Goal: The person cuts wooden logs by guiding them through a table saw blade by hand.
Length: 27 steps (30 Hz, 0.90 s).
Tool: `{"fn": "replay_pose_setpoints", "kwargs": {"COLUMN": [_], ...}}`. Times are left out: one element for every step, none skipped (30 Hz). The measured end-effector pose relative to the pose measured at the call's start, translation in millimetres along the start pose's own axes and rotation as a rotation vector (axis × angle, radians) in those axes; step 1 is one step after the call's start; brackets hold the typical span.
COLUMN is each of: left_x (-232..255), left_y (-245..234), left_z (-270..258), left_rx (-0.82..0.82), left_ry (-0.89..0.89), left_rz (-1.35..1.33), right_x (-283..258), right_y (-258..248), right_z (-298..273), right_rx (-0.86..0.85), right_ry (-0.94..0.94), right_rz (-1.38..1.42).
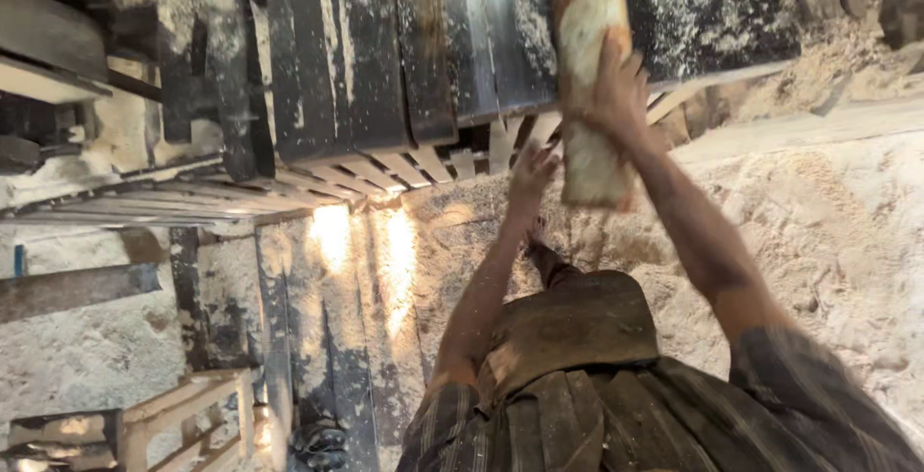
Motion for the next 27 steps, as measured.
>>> {"fn": "replay_pose_setpoints", "kwargs": {"left_x": [-21.3, -34.7, -49.2, -54.6, -59.3, -69.6, -77.2, -85.0, -90.4, -90.0, -86.8, -83.5, -81.9, -81.4, -80.4, -76.5, -71.9, -66.7, -61.6, -62.2, -63.3, -61.0, -56.3, -50.4, -47.3, -47.4, -48.8], "left_y": [20.0, 23.3, 27.7, 21.1, 14.8, 10.9, 5.8, -0.8, -7.2, -13.5, -19.6, -24.9, -29.2, -27.8, -25.9, -25.5, -27.7, -29.7, -30.5, -32.2, -33.3, -34.3, -35.6, -36.8, -38.6, -40.7, -42.5], "left_z": [-20.7, -45.7, -76.9, -106.8, -135.9, -168.2, -197.1, -220.5, -244.7, -263.3, -281.8, -293.6, -294.6, -299.5, -306.7, -305.8, -306.9, -301.1, -289.5, -288.5, -288.1, -282.0, -273.2, -262.7, -254.9, -251.2, -245.7], "left_rx": [-0.224, -0.208, -0.188, -0.215, -0.241, -0.252, -0.260, -0.254, -0.248, -0.239, -0.236, -0.233, -0.223, -0.258, -0.293, -0.296, -0.258, -0.219, -0.222, -0.233, -0.244, -0.244, -0.228, -0.214, -0.217, -0.220, -0.224], "left_ry": [-0.286, -0.420, -0.554, -0.433, -0.311, -0.329, -0.344, -0.377, -0.410, -0.406, -0.361, -0.323, -0.324, -0.354, -0.384, -0.371, -0.351, -0.327, -0.311, -0.366, -0.421, -0.419, -0.382, -0.339, -0.332, -0.351, -0.371], "left_rz": [-0.044, -0.188, -0.332, -0.327, -0.321, -0.430, -0.540, -0.467, -0.395, -0.394, -0.315, -0.237, -0.238, -0.288, -0.340, -0.340, -0.340, -0.340, -0.341, -0.304, -0.268, -0.267, -0.319, -0.371, -0.372, -0.352, -0.332], "right_x": [-3.6, -2.3, 2.8, 8.0, 18.2, 29.6, 46.8, 60.7, 58.0, 50.9, 48.3, 47.1, 43.8, 39.4, 38.0, 36.3, 31.0, 26.4, 24.0, 23.4, 23.6, 23.3, 22.9, 20.3, 16.7, 15.2, 14.7], "right_y": [9.1, 20.6, 24.5, 33.8, 31.5, 32.9, 57.5, 79.5, 86.7, 89.0, 89.6, 90.9, 90.9, 85.5, 84.3, 82.2, 77.0, 74.2, 72.6, 72.9, 76.0, 79.5, 81.3, 78.5, 75.4, 75.7, 78.4], "right_z": [-34.0, -76.5, -111.5, -144.8, -177.1, -214.8, -249.8, -283.3, -327.5, -357.0, -370.1, -385.5, -396.2, -402.7, -404.6, -397.2, -395.9, -394.4, -388.9, -386.3, -379.7, -371.9, -367.1, -358.8, -350.2, -345.6, -341.5], "right_rx": [-0.032, -0.068, -0.087, -0.108, -0.034, 0.031, -0.099, -0.224, -0.213, -0.196, -0.200, -0.250, -0.301, -0.311, -0.352, -0.374, -0.365, -0.358, -0.351, -0.356, -0.368, -0.375, -0.374, -0.336, -0.298, -0.298, -0.324], "right_ry": [0.044, 0.084, 0.034, -0.017, -0.167, -0.307, -0.127, 0.047, -0.051, -0.154, -0.162, -0.061, 0.042, 0.050, 0.126, 0.185, 0.176, 0.166, 0.157, 0.158, 0.181, 0.202, 0.201, 0.132, 0.063, 0.063, 0.113], "right_rz": [0.107, 0.214, 0.187, 0.166, 0.313, 0.460, 0.626, 0.782, 0.842, 0.907, 0.911, 1.011, 1.108, 1.107, 1.044, 0.980, 0.979, 0.923, 0.867, 0.865, 0.895, 0.928, 0.929, 0.897, 0.865, 0.863, 0.908]}}
Point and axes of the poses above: each hand's wrist, its own z-axis towards the middle knuckle, its own y-axis out of the palm, x = y × z, the point moved 6 cm from there along z, towards the middle knuckle, and after that the axes turned 2 degrees about x, right-handed, at the moved point
